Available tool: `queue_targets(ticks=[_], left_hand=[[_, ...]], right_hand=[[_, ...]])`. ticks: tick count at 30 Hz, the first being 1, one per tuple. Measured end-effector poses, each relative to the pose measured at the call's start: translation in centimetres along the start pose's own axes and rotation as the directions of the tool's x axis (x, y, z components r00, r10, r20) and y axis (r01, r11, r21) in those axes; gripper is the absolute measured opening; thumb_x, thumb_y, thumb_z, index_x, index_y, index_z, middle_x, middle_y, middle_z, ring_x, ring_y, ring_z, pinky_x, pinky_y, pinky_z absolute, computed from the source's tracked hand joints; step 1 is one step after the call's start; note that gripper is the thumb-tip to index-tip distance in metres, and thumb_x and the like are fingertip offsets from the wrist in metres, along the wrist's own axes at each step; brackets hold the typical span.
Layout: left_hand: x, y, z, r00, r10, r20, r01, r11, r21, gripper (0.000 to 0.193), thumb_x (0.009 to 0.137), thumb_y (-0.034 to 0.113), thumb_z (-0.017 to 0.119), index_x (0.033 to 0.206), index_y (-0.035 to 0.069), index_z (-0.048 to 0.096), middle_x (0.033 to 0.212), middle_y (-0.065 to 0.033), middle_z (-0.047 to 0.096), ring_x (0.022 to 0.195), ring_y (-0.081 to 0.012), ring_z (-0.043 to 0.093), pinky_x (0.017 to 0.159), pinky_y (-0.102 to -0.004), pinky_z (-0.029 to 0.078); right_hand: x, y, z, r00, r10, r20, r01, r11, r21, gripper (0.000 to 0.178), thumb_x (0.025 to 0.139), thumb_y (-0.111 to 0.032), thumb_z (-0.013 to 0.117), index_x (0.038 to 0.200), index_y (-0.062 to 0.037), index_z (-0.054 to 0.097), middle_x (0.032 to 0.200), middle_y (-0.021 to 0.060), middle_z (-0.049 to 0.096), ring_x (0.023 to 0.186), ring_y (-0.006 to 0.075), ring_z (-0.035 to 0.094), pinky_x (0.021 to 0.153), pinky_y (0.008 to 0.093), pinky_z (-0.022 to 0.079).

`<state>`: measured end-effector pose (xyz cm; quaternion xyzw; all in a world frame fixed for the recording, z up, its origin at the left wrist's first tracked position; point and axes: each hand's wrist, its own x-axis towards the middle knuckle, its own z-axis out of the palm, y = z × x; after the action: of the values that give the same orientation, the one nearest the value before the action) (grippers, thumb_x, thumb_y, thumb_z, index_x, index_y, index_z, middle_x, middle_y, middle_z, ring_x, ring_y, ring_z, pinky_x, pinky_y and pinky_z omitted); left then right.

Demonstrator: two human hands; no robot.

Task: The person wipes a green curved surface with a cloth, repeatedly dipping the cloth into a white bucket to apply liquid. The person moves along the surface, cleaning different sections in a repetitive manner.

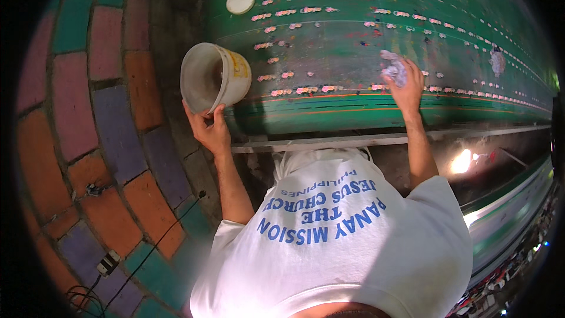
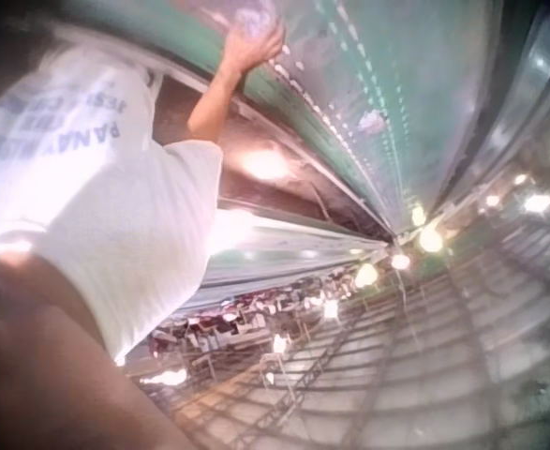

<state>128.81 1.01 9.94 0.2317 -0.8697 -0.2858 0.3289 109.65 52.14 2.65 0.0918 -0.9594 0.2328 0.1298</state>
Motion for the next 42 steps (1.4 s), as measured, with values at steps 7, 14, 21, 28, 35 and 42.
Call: queue_targets(ticks=[7,14,21,28,35,42], left_hand=[[0.7,-0.8,-3.1,0.987,-0.136,-0.08,0.115,0.968,-0.225,0.028,0.093,0.013,0.089,0.099,0.003,0.064,0.171,-0.026,0.04,0.125,-0.0231,0.068,0.09,-0.0314,0.059],[0.4,-1.1,-7.1,0.987,-0.133,-0.09,0.115,0.976,-0.187,0.029,0.093,0.015,0.088,0.097,0.004,0.061,0.17,-0.0311,0.039,0.154,-0.0406,0.046,0.119,-0.0497,0.042],[-3.0,0.1,-7.6,0.993,-0.118,-0.021,0.111,0.975,-0.193,0.034,0.084,0.013,0.093,0.094,0.004,0.061,0.168,-0.0372,0.038,0.154,-0.0484,0.045,0.122,-0.0499,0.039],[-5.7,1.6,-6.7,0.981,-0.013,0.196,0.028,0.996,-0.079,0.039,0.081,0.025,0.097,0.097,0.006,0.066,0.166,-0.0425,0.035,0.148,-0.0566,0.048,0.114,-0.0535,0.051],[-6.7,0.6,-5.8,0.981,0.039,0.192,-0.009,0.988,-0.156,0.045,0.08,0.024,0.098,0.1,0.005,0.062,0.163,-0.0497,0.029,0.143,-0.0606,0.052,0.108,-0.0565,0.055],[-7.4,0.1,-6.0,0.975,0.08,0.206,-0.063,0.994,-0.089,0.041,0.077,0.018,0.097,0.101,0.01,0.065,0.165,-0.046,0.032,0.146,-0.0589,0.05,0.119,-0.062,0.044]], right_hand=[[-1.7,-5.7,4.2,0.964,-0.251,0.091,0.227,0.95,0.213,0.057,0.081,-0.025,0.09,0.132,-0.0108,0.071,0.141,0.0156,0.064,0.133,0.0374,0.057,0.113,0.0511,0.046],[-1.6,-21.2,10.9,0.734,-0.649,0.203,0.501,0.718,0.483,0.061,0.077,-0.033,0.092,0.132,-0.0143,0.074,0.157,0.0173,0.053,0.154,0.0448,0.04,0.128,0.0612,0.032],[5.9,-28.0,18.2,0.741,-0.644,0.189,0.563,0.75,0.348,0.053,0.088,-0.049,0.082,0.129,-0.0164,0.075,0.143,0.0146,0.061,0.14,0.0391,0.049,0.121,0.0615,0.034],[18.6,-30.9,24.5,0.887,-0.441,0.139,0.423,0.895,0.141,0.054,0.094,-0.056,0.076,0.133,-0.018,0.074,0.145,0.0144,0.061,0.138,0.0382,0.05,0.115,0.0599,0.032],[28.7,-31.4,29.8,0.974,-0.197,0.112,0.203,0.978,-0.045,0.056,0.097,-0.061,0.071,0.142,-0.0281,0.07,0.152,0.0105,0.059,0.137,0.0419,0.051,0.11,0.0667,0.034],[39.0,-32.1,32.3,0.965,-0.104,0.239,0.142,0.978,-0.151,0.062,0.096,-0.069,0.066,0.147,-0.0327,0.065,0.158,0.01,0.052,0.141,0.0456,0.047,0.106,0.0737,0.04]])
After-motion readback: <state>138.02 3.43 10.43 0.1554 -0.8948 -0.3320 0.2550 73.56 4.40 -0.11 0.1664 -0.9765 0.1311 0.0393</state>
